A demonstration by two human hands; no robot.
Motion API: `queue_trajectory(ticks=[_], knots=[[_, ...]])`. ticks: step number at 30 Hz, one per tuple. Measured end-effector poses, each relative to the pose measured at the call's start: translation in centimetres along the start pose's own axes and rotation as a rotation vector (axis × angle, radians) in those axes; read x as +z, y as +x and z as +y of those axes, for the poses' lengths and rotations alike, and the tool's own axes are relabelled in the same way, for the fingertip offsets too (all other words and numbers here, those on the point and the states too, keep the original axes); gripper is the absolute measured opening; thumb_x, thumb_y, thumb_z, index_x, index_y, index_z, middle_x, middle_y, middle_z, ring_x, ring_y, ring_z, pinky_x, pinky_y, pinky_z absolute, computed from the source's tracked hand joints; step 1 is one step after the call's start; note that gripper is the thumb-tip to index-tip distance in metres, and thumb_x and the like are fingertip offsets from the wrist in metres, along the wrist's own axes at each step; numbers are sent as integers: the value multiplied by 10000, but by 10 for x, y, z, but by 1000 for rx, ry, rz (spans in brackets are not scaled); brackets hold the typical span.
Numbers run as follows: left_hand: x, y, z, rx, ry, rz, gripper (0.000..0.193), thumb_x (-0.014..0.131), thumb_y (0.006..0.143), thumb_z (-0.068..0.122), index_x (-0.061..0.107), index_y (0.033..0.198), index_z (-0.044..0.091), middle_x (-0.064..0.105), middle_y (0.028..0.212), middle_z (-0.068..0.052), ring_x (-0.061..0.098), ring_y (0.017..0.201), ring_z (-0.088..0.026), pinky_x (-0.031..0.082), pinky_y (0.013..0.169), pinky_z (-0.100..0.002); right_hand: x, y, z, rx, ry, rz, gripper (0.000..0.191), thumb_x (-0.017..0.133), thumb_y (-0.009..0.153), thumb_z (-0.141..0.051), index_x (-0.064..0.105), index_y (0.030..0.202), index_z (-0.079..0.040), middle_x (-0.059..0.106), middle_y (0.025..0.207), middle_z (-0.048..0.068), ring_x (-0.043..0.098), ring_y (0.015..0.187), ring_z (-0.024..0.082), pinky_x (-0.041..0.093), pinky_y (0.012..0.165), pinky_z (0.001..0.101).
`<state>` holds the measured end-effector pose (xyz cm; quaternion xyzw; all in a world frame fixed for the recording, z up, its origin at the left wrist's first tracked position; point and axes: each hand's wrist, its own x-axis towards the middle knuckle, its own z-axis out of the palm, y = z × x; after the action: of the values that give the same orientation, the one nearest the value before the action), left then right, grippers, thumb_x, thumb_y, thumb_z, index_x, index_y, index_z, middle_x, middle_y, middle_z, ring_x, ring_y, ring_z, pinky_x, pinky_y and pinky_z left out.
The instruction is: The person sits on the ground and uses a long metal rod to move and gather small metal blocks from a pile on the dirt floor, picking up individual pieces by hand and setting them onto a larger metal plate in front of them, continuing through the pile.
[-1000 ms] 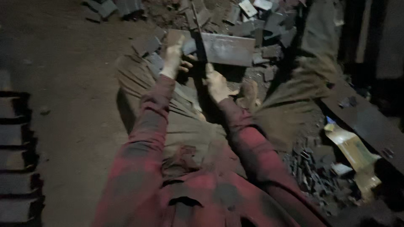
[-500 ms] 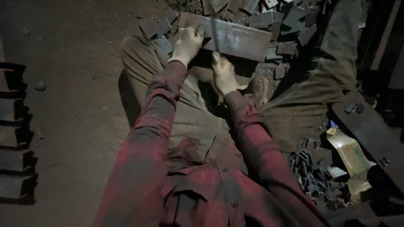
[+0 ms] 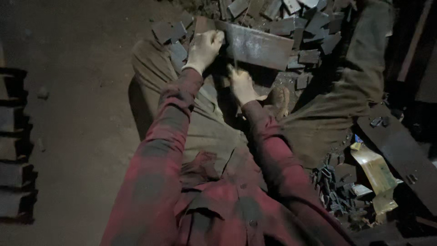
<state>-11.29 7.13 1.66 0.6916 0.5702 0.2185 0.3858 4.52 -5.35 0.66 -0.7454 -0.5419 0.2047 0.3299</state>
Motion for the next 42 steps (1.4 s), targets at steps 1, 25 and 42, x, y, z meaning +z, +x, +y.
queue_trajectory(ticks=[1, 25, 42], knots=[[0, 2, 0, 34, -24, 35, 444, 546, 1029, 435, 700, 960, 24, 689, 863, -250, 677, 842, -452, 530, 769, -515, 0, -1, -2, 44, -169, -17, 344, 744, 1022, -398, 810, 949, -68, 701, 861, 202, 650, 685, 422, 42, 373, 857], [-7, -7, 21, 391, 761, 324, 641, 765, 718, 513, 647, 1195, 102, 700, 1064, -158, 678, 1023, -359, 487, 825, -539, -17, 3, 12, 298, 27, -91, 449, 685, 903, -434, 773, 888, 6, 723, 842, 228, 689, 828, 389, 492, 685, 486], [11, -2, 10, 85, 121, 196, 371, 658, 913, 379, 740, 862, 21, 694, 835, -252, 688, 836, -453, 528, 724, -526, -56, 15, 8, 178, 853, -93, 502, 629, 1128, -442, 609, 981, 39, 483, 806, 43, 415, 744, 179, 309, 644, 366]])
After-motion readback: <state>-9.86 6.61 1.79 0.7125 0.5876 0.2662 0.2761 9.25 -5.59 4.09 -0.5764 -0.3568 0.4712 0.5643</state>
